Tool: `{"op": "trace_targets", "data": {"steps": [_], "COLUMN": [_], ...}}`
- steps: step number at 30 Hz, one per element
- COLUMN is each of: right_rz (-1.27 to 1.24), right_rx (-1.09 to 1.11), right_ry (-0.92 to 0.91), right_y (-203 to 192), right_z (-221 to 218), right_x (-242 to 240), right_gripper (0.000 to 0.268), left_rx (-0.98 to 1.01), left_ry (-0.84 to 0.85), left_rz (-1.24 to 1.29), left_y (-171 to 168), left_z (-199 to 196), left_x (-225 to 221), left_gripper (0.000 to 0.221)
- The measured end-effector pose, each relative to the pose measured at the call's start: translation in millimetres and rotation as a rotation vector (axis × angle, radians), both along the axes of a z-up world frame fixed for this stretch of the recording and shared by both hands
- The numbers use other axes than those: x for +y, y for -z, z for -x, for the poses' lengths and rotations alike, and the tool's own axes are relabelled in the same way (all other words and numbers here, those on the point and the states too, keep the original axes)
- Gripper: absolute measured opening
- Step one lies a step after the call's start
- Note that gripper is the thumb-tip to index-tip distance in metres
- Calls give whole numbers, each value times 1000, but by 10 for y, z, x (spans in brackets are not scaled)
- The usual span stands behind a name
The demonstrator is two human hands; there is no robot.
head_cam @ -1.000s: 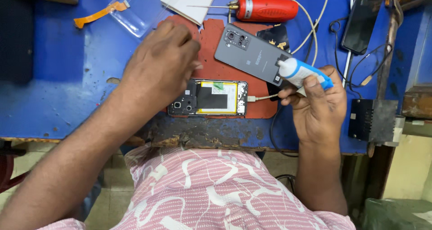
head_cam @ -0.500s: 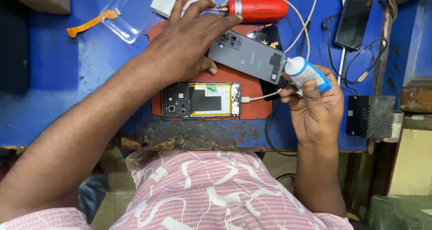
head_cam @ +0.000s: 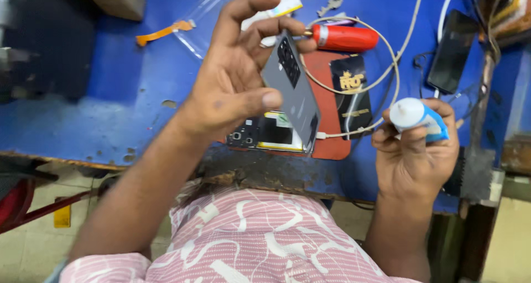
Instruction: The person applies adhesive to the back cover of a smartphone, aligns and presses the back cover onto the phone body, then secures the assembly with rubber bands. The phone screen is briefly shown powered on during the process.
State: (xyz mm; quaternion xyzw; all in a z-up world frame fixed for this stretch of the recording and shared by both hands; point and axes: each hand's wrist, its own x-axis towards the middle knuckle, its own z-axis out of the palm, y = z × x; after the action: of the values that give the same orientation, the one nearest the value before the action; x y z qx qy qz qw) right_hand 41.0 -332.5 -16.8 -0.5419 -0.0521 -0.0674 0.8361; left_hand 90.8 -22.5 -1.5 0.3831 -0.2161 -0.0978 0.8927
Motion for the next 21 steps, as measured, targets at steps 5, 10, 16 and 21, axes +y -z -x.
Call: {"op": "trace_targets", "data": {"steps": [5,10,16,21], "right_rz": [170,673,996,1012], "right_rx": [-115,-306,-507,-531], "right_ry": [6,125,89,50], "right_y": [-111,-210,-391,-429], "right_z": [62,195,205,194], "right_x": [378,801,1059,1138], "right_gripper": [36,17,24,32], "left_rx": [83,128,96,73], "left_ry": [14,43,54,42], "left_rz": [206,255,227,213], "left_y": [135,324,413,420], "left_z": [304,485,574,596], "left_x": [5,8,31,35], "left_gripper": [98,97,96,96]}}
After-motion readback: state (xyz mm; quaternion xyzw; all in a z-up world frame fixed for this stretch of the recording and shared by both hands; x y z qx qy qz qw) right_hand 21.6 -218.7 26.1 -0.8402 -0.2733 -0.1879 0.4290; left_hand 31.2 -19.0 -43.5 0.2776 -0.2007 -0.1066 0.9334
